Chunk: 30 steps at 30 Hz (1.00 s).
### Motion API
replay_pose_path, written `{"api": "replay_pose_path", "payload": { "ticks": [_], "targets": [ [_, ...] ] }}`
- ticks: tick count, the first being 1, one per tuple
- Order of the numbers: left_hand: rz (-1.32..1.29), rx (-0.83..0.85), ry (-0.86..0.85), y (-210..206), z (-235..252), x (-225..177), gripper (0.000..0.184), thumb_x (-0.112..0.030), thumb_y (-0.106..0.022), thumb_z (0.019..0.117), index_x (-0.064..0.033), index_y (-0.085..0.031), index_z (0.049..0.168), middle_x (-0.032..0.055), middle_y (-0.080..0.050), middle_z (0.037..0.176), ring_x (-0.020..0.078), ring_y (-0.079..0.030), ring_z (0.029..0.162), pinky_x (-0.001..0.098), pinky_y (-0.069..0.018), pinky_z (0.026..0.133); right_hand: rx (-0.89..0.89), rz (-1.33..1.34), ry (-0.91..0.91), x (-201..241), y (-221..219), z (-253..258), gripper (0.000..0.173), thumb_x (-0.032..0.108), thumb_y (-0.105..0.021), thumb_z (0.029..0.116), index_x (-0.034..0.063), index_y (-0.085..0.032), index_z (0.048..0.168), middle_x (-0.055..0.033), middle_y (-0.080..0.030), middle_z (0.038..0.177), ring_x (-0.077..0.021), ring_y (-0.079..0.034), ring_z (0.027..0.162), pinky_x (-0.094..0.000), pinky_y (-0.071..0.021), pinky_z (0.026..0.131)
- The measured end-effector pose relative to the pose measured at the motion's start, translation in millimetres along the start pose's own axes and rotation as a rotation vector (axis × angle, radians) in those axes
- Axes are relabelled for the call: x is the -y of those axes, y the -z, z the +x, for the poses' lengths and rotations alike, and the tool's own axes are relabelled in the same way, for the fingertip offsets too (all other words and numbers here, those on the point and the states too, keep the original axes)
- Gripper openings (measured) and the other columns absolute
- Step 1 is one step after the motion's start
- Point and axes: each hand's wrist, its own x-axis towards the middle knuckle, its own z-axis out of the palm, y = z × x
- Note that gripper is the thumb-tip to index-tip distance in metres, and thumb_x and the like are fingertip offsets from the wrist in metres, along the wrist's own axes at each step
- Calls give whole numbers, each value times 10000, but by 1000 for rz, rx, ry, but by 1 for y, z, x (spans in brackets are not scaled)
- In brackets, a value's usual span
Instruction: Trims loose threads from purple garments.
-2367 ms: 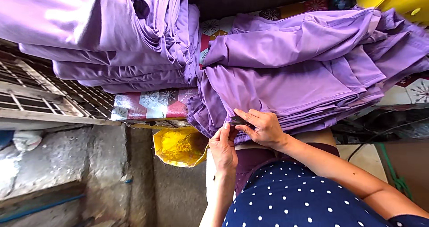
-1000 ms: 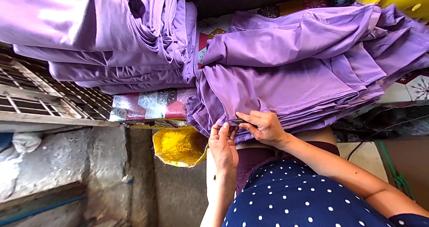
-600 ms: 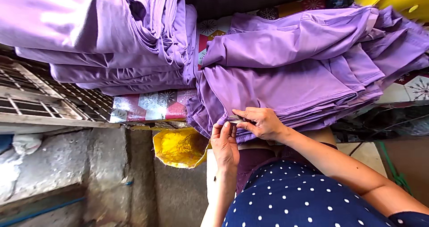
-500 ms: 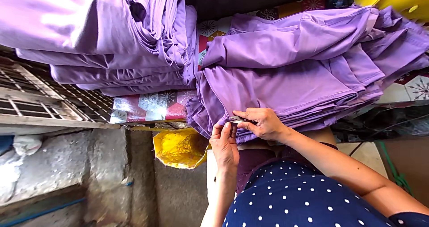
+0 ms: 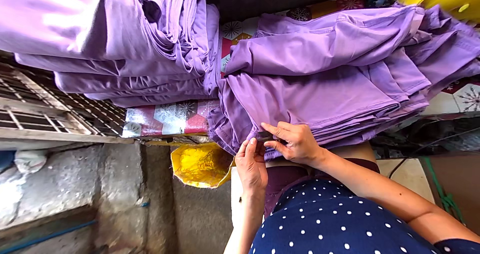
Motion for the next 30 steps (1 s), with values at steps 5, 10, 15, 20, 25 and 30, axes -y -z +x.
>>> {"api": "replay_pose_path", "payload": {
  "ticks": [5,10,15,20,25,30],
  "targets": [
    [42,20,-76,0,-1,6,297,26,-437,1015,8,-695,868,88,-746,804,141,-734,756,299,-619,798,0,-86,-43,8,0,3,415,369,-635,988,63,-751,1242,-42,-597,696,-148,-551,549,-302,-431,475],
    [72,40,-105,1,0,10,284,42,-471,993,12,-710,843,86,-745,790,138,-732,747,291,-617,789,-21,-107,-67,11,-2,-1,386,351,-629,995,75,-760,1232,-40,-594,689,-149,-544,547,-301,-426,480],
    [84,26,-92,1,0,11,287,50,-463,994,9,-699,835,86,-746,796,148,-737,763,303,-617,812,-24,-77,-111,12,-2,-1,322,306,-617,1004,107,-786,1191,-23,-579,659,-137,-536,538,-297,-418,477],
    [3,-54,-22,-7,-1,4,266,-15,-351,1071,-38,-599,975,60,-732,819,133,-735,741,284,-626,761,-16,149,-230,-2,7,-2,340,277,-648,996,68,-750,1245,-19,-646,746,-92,-577,638,-270,-495,590],
    [-16,-49,-9,-8,-1,1,202,20,-381,1052,-34,-570,1007,62,-721,830,137,-730,735,288,-627,765,30,56,-101,-13,6,-12,430,362,-659,980,49,-734,1266,-34,-606,720,-111,-535,585,-275,-446,528],
    [-22,-48,13,-10,-1,2,182,35,-397,1042,-31,-566,1025,72,-723,853,140,-733,748,289,-627,773,5,48,-87,-9,2,-11,406,352,-638,997,54,-744,1252,-39,-595,703,-118,-527,571,-277,-435,514]
  ]
}}
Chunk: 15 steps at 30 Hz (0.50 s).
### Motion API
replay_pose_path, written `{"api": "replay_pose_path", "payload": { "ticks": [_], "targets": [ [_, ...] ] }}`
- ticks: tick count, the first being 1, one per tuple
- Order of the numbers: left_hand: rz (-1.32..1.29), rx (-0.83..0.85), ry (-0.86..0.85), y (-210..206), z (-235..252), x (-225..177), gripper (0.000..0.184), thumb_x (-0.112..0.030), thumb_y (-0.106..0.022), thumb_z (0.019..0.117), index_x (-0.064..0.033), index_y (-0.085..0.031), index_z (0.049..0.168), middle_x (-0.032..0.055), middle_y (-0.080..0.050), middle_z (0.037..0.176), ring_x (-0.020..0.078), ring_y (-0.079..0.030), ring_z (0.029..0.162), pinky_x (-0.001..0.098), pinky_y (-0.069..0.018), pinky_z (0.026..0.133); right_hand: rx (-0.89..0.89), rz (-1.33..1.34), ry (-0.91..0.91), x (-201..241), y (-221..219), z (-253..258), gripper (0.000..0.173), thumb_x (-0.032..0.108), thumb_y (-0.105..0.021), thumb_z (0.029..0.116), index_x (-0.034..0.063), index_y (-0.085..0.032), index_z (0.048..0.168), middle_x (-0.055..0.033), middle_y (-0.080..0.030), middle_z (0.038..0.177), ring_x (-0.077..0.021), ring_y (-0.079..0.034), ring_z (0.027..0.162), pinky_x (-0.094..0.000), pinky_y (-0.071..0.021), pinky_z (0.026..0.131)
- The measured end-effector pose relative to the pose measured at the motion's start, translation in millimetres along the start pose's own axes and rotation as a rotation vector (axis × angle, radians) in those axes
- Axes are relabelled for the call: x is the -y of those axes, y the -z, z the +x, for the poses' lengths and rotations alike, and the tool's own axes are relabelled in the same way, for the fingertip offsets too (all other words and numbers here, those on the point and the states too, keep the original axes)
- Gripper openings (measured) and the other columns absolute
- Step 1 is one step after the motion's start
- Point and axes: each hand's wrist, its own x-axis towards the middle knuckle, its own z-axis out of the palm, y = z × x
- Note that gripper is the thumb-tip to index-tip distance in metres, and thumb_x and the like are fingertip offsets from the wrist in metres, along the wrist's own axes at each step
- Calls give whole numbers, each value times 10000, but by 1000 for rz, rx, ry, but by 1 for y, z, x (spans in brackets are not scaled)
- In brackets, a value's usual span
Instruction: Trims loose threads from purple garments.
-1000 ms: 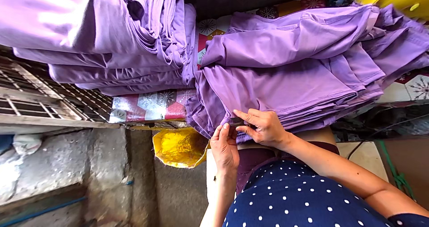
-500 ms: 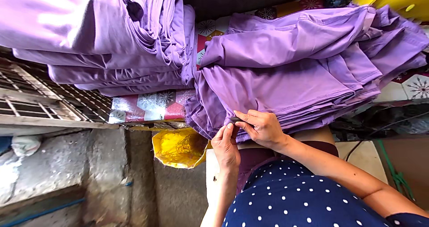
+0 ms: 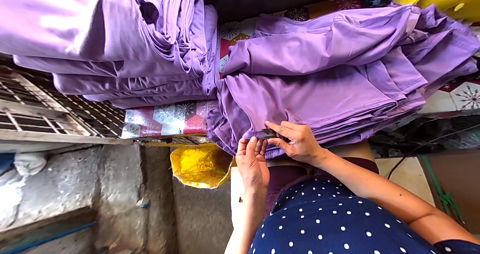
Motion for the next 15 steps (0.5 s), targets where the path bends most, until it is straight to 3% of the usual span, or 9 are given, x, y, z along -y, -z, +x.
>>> {"api": "replay_pose_path", "payload": {
  "ticks": [8,12,15],
  "targets": [
    [12,-18,11,0,1,-1,178,42,-400,1039,-43,-557,1036,45,-710,849,118,-722,747,269,-620,769,-48,35,-42,1,-2,-1,311,287,-629,1008,86,-783,1188,-19,-595,672,-104,-535,577,-268,-442,537],
    [24,4,-16,4,3,4,196,40,-412,1029,-44,-588,1051,44,-709,841,109,-713,747,258,-612,773,18,250,-155,-2,0,0,428,325,-677,984,26,-706,1288,-18,-631,789,-49,-529,664,-215,-469,623],
    [91,49,-92,8,3,10,209,62,-451,1007,-13,-636,1069,41,-729,863,104,-713,767,263,-609,777,29,319,-155,2,-4,1,434,293,-785,899,2,-724,1215,-53,-706,895,-38,-563,714,-209,-488,662]
  ]
}}
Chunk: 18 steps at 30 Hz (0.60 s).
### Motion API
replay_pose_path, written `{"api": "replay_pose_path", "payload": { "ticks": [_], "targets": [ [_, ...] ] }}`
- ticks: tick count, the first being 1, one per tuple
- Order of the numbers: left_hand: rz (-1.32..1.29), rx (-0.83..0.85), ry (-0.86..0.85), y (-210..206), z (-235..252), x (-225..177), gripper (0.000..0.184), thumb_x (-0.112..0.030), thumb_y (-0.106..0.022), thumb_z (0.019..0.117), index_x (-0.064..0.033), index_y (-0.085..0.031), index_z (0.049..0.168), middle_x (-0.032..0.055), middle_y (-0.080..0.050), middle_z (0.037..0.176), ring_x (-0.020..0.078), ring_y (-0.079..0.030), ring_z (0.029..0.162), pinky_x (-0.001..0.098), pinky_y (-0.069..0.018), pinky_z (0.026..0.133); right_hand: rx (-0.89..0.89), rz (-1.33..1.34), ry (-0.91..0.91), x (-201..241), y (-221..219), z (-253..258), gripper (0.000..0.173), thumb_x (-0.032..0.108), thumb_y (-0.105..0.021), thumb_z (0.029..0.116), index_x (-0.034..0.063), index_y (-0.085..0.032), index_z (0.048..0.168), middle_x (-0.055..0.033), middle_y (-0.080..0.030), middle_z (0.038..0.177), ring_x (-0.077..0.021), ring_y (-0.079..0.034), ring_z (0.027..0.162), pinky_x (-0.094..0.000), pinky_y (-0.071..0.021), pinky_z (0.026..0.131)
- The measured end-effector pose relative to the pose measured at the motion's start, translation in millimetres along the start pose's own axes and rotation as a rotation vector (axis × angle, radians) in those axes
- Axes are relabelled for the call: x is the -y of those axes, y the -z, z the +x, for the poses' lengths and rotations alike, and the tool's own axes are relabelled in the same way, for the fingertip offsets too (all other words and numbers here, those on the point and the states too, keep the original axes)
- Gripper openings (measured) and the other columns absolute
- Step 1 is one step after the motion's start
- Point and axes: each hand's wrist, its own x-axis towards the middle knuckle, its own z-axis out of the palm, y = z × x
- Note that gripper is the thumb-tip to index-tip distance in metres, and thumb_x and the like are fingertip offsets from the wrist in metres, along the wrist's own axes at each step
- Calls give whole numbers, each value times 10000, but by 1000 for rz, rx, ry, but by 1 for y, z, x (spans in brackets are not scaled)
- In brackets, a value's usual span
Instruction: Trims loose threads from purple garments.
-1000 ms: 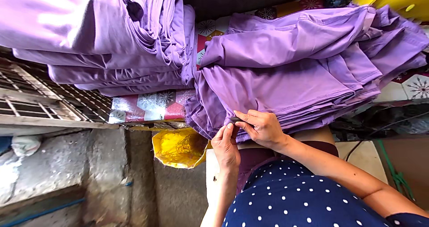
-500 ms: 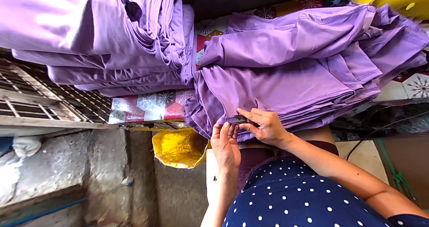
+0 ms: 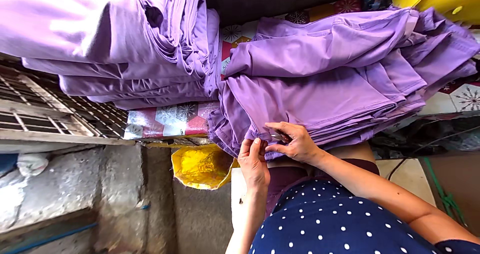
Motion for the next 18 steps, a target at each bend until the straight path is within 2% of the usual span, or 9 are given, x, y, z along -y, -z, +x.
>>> {"api": "replay_pose_path", "payload": {
  "ticks": [2,4,7,11,14,16,18],
  "targets": [
    [77,21,-101,1,0,6,220,97,-488,972,8,-668,1063,28,-749,882,99,-725,798,274,-612,806,-29,4,-6,-1,-4,0,203,141,-741,896,-7,-758,1035,-70,-722,873,-60,-632,731,-224,-536,683],
    [144,39,-204,3,1,13,232,117,-518,941,17,-691,1060,9,-762,883,85,-727,814,269,-609,814,-63,1,-5,-4,-7,-1,131,66,-687,891,-15,-758,964,-74,-721,847,-58,-640,727,-216,-538,681],
    [196,68,-304,6,2,20,247,117,-538,926,28,-693,1095,-6,-771,886,69,-732,827,261,-610,817,-81,-53,-38,-6,-8,-5,134,92,-675,902,-1,-741,972,-63,-705,815,-59,-613,694,-219,-518,654],
    [239,79,-372,8,4,24,247,113,-550,924,35,-688,1113,-22,-771,886,52,-727,825,249,-606,806,-105,-178,-89,-10,-4,-8,143,125,-680,894,16,-742,961,-70,-699,795,-118,-618,671,-296,-515,629],
    [270,78,-413,9,7,28,240,103,-554,929,42,-679,1126,-30,-772,886,41,-727,827,247,-609,801,-148,-182,-55,-9,1,-6,137,115,-697,882,9,-741,957,-68,-679,799,-107,-607,671,-271,-514,617],
    [251,61,-376,7,7,28,236,101,-549,930,32,-678,1114,-32,-769,887,44,-726,827,252,-608,807,-168,-171,4,-9,3,-5,135,101,-717,853,5,-746,944,-63,-646,780,-102,-586,664,-255,-498,601],
    [157,33,-268,3,6,23,223,101,-520,947,16,-679,1077,-8,-758,889,75,-725,822,271,-611,818,-156,-170,78,-10,4,-6,128,105,-730,850,4,-749,927,-75,-646,777,-115,-603,670,-263,-510,597]
  ]
}}
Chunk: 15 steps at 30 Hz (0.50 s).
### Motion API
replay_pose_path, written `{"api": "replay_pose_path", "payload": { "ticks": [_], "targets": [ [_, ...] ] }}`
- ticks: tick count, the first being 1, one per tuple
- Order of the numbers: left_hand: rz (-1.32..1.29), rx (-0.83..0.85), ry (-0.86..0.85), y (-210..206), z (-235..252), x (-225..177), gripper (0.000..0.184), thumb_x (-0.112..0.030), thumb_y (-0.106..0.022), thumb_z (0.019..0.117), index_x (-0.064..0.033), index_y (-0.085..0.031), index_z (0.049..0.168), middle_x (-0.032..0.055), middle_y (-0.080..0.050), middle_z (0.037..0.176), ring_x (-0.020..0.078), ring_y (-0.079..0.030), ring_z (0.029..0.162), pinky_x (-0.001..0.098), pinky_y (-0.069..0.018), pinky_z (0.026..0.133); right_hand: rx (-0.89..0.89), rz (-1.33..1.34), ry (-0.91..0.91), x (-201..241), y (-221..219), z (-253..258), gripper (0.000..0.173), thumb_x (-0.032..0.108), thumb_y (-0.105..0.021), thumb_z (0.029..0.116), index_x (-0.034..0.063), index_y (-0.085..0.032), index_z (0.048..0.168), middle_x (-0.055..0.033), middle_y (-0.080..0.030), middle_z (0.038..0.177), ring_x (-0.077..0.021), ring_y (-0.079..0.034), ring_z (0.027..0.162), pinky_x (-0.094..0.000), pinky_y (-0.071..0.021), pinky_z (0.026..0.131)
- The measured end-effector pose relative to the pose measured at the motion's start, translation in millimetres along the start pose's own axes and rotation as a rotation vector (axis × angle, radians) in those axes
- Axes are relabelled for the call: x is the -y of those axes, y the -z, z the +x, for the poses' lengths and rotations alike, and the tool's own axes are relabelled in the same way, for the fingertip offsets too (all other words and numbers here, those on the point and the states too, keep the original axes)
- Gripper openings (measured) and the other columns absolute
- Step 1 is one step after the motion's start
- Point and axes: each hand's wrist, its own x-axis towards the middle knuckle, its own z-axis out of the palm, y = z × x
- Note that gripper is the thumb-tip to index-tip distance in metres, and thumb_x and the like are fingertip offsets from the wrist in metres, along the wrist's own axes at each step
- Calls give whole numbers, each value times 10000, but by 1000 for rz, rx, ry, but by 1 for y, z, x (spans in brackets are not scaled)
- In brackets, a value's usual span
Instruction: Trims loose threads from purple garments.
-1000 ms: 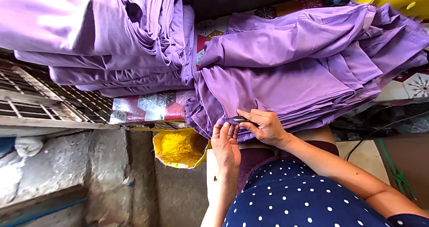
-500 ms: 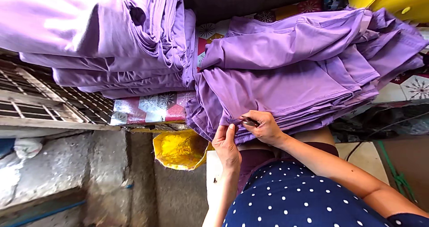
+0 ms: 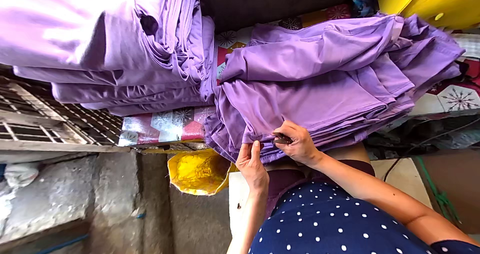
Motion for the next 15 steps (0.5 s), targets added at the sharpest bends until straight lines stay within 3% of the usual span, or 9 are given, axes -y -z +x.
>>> {"api": "replay_pose_path", "payload": {
  "ticks": [5,8,10,12,13,14,15],
  "targets": [
    [-216,-32,218,-6,1,-13,201,88,-470,987,-10,-626,1069,32,-716,854,95,-696,746,250,-606,749,71,-13,75,-4,-3,-6,120,124,-685,890,20,-742,907,-86,-647,760,-146,-618,652,-295,-498,554],
    [-185,66,197,0,1,-6,240,88,-438,957,-35,-515,1148,16,-710,897,96,-712,816,279,-609,816,25,-31,90,3,-4,-2,123,124,-699,877,14,-745,905,-87,-653,754,-145,-619,643,-294,-499,549],
    [80,248,74,7,-2,6,306,108,-567,866,37,-498,1155,-17,-727,965,50,-710,909,269,-597,866,-8,-84,161,13,-3,9,116,128,-723,856,16,-742,883,-81,-659,751,-153,-627,622,-306,-496,513],
    [402,387,-28,6,-9,15,340,-15,-728,806,97,-572,1087,-41,-713,935,-61,-661,903,170,-556,848,7,-151,261,29,-3,24,101,118,-731,835,22,-737,865,-83,-668,742,-173,-642,603,-328,-489,483],
    [592,421,-40,4,-13,17,396,-66,-744,813,162,-586,1095,41,-691,934,-50,-626,899,157,-509,845,36,-179,315,38,-5,30,85,103,-718,840,24,-737,865,-83,-668,733,-185,-645,593,-337,-483,472],
    [799,454,-54,3,-16,23,410,-106,-715,891,198,-587,1135,157,-676,988,52,-616,934,211,-491,866,74,-205,367,46,-9,34,65,89,-701,858,31,-730,861,-81,-673,734,-192,-651,589,-340,-487,468],
    [1052,442,-219,5,-15,41,421,-214,-678,949,181,-643,1092,235,-699,982,169,-678,918,287,-530,829,112,-230,407,53,-14,36,57,79,-674,881,46,-718,863,-76,-680,744,-197,-652,587,-342,-487,473]
  ]
}}
